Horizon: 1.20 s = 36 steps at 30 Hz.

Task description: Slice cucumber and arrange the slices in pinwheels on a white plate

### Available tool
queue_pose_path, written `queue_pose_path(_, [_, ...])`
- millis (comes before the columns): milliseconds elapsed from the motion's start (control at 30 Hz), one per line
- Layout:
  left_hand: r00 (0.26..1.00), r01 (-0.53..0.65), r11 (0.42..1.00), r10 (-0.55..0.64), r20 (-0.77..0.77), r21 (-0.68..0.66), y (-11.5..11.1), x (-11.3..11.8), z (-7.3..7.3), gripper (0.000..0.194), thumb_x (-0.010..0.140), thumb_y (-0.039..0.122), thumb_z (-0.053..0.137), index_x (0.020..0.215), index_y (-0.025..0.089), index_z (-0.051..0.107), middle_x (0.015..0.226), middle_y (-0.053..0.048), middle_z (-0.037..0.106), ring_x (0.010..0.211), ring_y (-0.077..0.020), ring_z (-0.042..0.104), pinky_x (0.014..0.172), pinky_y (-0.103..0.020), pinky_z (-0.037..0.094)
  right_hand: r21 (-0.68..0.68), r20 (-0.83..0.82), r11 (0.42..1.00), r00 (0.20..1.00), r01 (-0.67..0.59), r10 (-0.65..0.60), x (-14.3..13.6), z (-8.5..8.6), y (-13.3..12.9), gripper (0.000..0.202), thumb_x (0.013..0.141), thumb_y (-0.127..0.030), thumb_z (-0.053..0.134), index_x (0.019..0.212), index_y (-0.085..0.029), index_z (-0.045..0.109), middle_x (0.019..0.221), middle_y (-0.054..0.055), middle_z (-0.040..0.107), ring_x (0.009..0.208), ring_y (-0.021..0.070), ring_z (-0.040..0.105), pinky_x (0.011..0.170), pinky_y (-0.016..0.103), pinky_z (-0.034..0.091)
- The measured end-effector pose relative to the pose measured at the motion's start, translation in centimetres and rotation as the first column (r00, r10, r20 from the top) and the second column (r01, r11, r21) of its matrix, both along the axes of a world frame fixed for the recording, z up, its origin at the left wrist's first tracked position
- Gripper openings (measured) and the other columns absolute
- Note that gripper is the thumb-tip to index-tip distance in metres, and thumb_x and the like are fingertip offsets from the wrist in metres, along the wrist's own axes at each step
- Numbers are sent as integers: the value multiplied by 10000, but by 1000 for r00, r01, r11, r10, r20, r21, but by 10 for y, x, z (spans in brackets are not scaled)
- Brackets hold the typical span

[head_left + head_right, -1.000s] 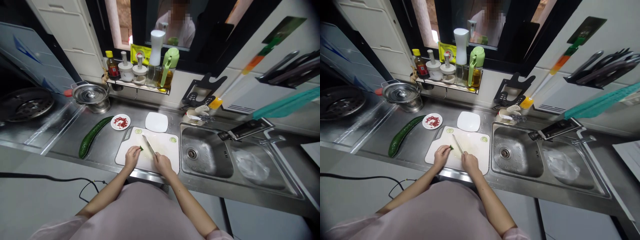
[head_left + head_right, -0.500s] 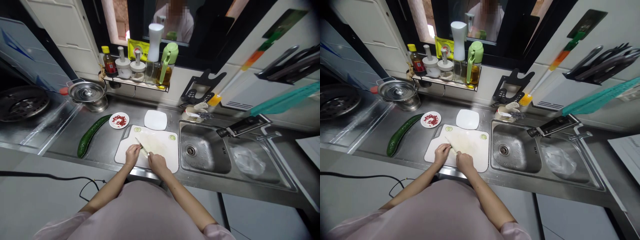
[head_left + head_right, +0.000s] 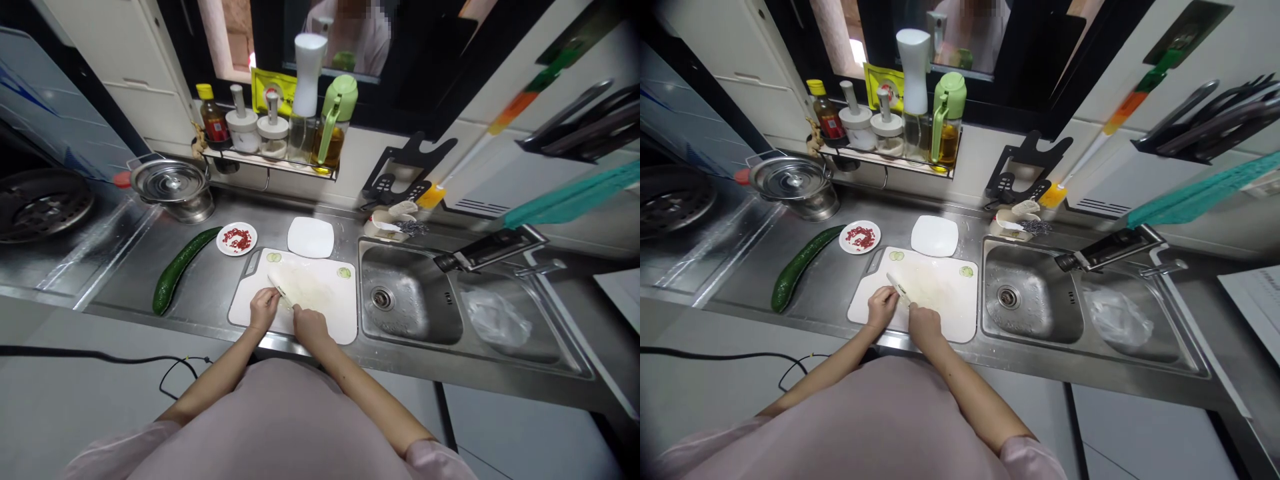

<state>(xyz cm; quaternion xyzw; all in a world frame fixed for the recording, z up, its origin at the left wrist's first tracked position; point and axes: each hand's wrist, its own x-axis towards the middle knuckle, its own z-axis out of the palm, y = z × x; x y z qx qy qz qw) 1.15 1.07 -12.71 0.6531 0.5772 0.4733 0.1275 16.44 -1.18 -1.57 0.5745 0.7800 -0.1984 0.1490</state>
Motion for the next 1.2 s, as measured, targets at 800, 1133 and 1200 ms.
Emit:
queue_pose_path(800, [1000,16,1000,-16,-15,1,0,0,-2,168,891,213,522,800,198,664,818,-55,695,791,-168,644,748,-313,516,-47,-43,999,999,-7,5,-6,6,15,279,892,-89,381,1103,-136,559,966,134,710,970,234,677,781,311,483])
queue_pose_path(1133, [1000,15,1000,-15,-18,13,0,1,-1,158,884,196,537,787,191,661,828,-57,697,797,-164,642,752,-306,521,-57,-53,998,998,-19,16,-8,9,20,266,908,-107,384,1100,-130,567,981,139,709,981,234,675,796,311,486])
queue_pose_path(1200, [1000,14,1000,-13,-14,9,0,1,-1,159,885,193,535,790,191,662,829,-55,697,796,-162,642,751,-305,522,-58,-51,998,999,-20,17,-7,8,20,268,908,-102,385,1102,-131,567,978,138,710,988,227,673,805,307,483])
